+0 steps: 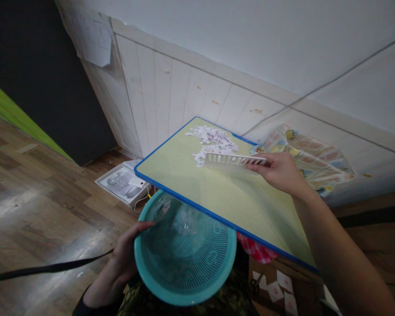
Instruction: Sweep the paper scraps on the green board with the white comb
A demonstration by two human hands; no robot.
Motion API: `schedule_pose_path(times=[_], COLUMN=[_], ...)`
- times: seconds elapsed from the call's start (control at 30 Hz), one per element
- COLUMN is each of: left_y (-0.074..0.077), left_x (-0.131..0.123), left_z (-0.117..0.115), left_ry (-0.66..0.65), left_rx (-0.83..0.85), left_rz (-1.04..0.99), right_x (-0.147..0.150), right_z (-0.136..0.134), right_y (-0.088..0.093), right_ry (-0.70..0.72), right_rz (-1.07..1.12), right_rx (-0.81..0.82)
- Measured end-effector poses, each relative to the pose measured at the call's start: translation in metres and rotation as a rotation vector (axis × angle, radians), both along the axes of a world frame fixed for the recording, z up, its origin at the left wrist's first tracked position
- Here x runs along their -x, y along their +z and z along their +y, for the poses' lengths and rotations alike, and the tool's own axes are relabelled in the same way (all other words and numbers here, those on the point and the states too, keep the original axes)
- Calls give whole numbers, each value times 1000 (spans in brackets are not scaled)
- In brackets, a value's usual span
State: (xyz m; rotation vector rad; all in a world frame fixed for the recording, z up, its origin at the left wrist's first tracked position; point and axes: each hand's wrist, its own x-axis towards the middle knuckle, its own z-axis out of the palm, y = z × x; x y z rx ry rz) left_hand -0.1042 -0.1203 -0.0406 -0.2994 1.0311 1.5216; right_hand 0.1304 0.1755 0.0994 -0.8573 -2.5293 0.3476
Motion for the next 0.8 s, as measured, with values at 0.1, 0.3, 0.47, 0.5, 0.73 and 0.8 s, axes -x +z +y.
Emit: schedule_pose_path(times=[0.1, 0.3, 0.47, 0.5, 0.73, 0.8], left_y=[0, 10, 16, 15, 10, 10], left_x=[0, -2, -3, -3, -2, -2], left_z=[-1, 3, 4, 4, 2, 2], left_ry=[4, -14, 3, 10, 19, 20], left_rx=[-4, 32, 58, 57, 54, 52], left_rz=[-12, 1, 38, 36, 4, 8], right_x=[-1, -1, -8, -10, -20, -22], right_z=[3, 2, 5, 7, 9, 5], right_y=[1, -4, -7, -8, -12, -13], right_ry=[-33, 16, -15, -31, -40, -57], right_rz=[30, 1, 20, 32, 50, 72], right_rx=[-36, 16, 22, 14, -4, -14])
